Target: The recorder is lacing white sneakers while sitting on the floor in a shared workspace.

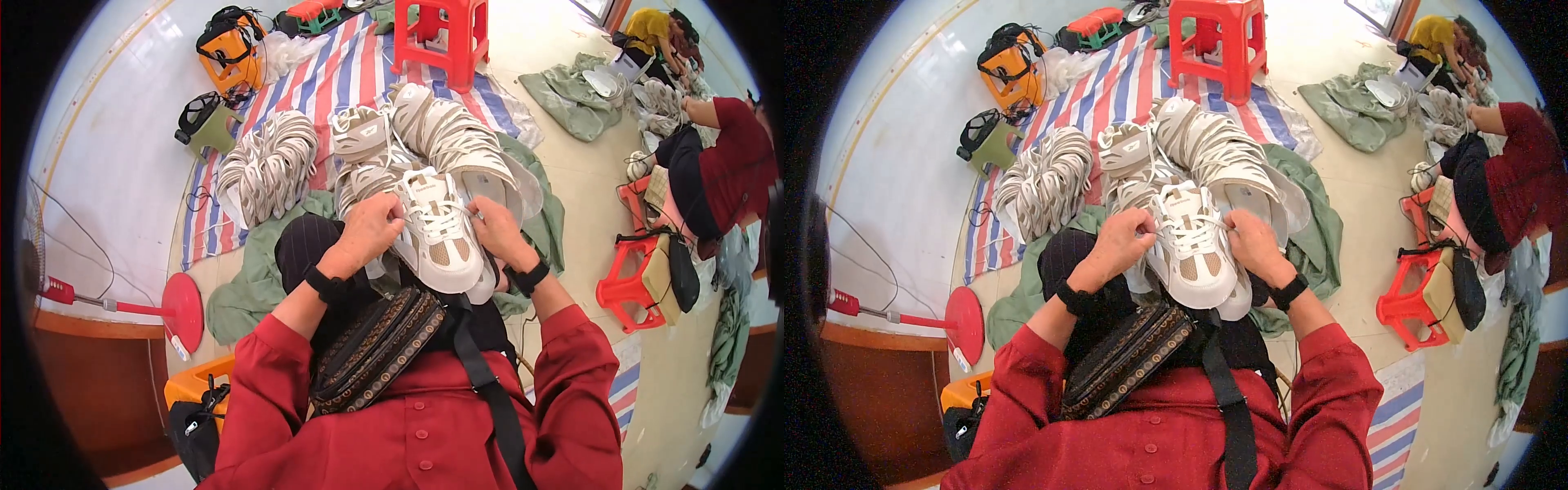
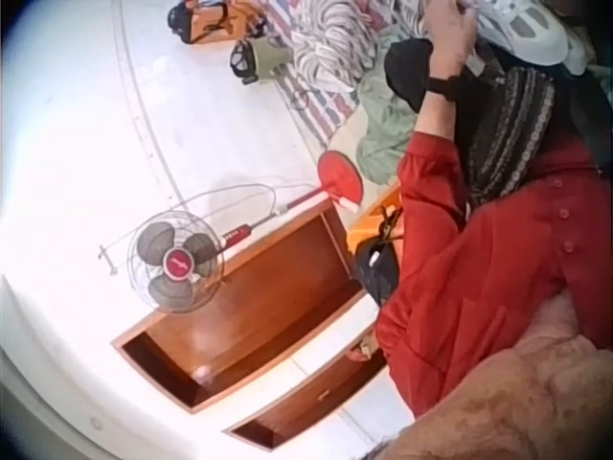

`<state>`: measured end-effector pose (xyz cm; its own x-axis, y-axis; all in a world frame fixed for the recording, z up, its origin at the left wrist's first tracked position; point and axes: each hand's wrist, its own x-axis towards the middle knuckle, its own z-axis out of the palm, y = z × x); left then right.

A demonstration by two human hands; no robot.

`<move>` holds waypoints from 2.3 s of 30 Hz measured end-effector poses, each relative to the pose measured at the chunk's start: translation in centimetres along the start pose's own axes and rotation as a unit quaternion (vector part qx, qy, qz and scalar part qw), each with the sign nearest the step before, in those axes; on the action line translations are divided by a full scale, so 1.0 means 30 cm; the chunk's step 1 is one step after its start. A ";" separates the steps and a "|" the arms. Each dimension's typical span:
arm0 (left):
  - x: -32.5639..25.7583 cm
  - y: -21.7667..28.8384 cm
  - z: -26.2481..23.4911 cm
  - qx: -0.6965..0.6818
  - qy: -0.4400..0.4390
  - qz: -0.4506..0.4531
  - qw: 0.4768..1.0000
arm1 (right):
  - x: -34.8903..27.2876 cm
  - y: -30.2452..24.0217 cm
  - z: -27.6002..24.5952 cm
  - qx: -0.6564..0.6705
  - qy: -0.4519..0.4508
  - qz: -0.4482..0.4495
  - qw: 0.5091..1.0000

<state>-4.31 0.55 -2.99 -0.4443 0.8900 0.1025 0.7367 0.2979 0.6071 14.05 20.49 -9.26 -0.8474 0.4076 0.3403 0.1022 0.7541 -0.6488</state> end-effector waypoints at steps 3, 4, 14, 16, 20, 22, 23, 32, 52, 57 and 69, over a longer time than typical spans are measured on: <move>-0.004 -0.001 0.004 0.001 0.005 -0.011 1.000 | -0.003 0.030 0.015 0.025 -0.015 0.039 0.999; -0.004 -0.001 0.007 -0.019 0.027 -0.014 0.999 | -0.004 0.037 0.015 0.055 -0.032 0.072 0.995; 0.018 0.003 0.031 -0.024 0.027 0.041 0.999 | -0.010 -0.026 -0.053 0.110 -0.026 0.123 0.986; 0.018 0.014 0.031 -0.037 0.043 0.015 0.998 | -0.009 -0.048 -0.069 0.090 -0.006 0.095 0.991; 0.046 0.015 0.009 -0.029 0.103 0.053 0.993 | 0.024 -0.112 -0.111 0.074 0.050 0.050 0.995; 0.069 0.023 -0.008 0.047 0.145 0.175 0.973 | 0.054 -0.135 -0.117 0.082 0.039 0.043 0.995; 0.076 0.031 -0.021 0.046 0.145 0.174 0.973 | 0.068 -0.149 -0.118 0.090 0.031 0.037 0.995; 0.099 0.016 -0.078 0.132 0.036 0.114 0.984 | 0.161 -0.258 -0.045 -0.025 -0.125 -0.133 0.983; 0.094 -0.026 -0.032 -0.019 -0.038 0.203 0.978 | 0.190 -0.412 -0.042 -0.046 -0.159 -0.279 0.946; 0.110 -0.018 -0.033 0.018 -0.068 0.160 0.985 | 0.202 -0.266 -0.128 -0.008 -0.122 -0.159 0.980; 0.110 -0.003 -0.023 0.031 -0.054 0.146 0.987 | 0.236 -0.244 -0.044 -0.097 -0.201 -0.200 0.954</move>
<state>-6.18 3.21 -2.15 -0.1528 0.9719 0.1791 0.8564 0.0398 0.5147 8.00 18.54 -1.22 -0.9658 -0.1341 0.2218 -0.2107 0.9047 -0.3703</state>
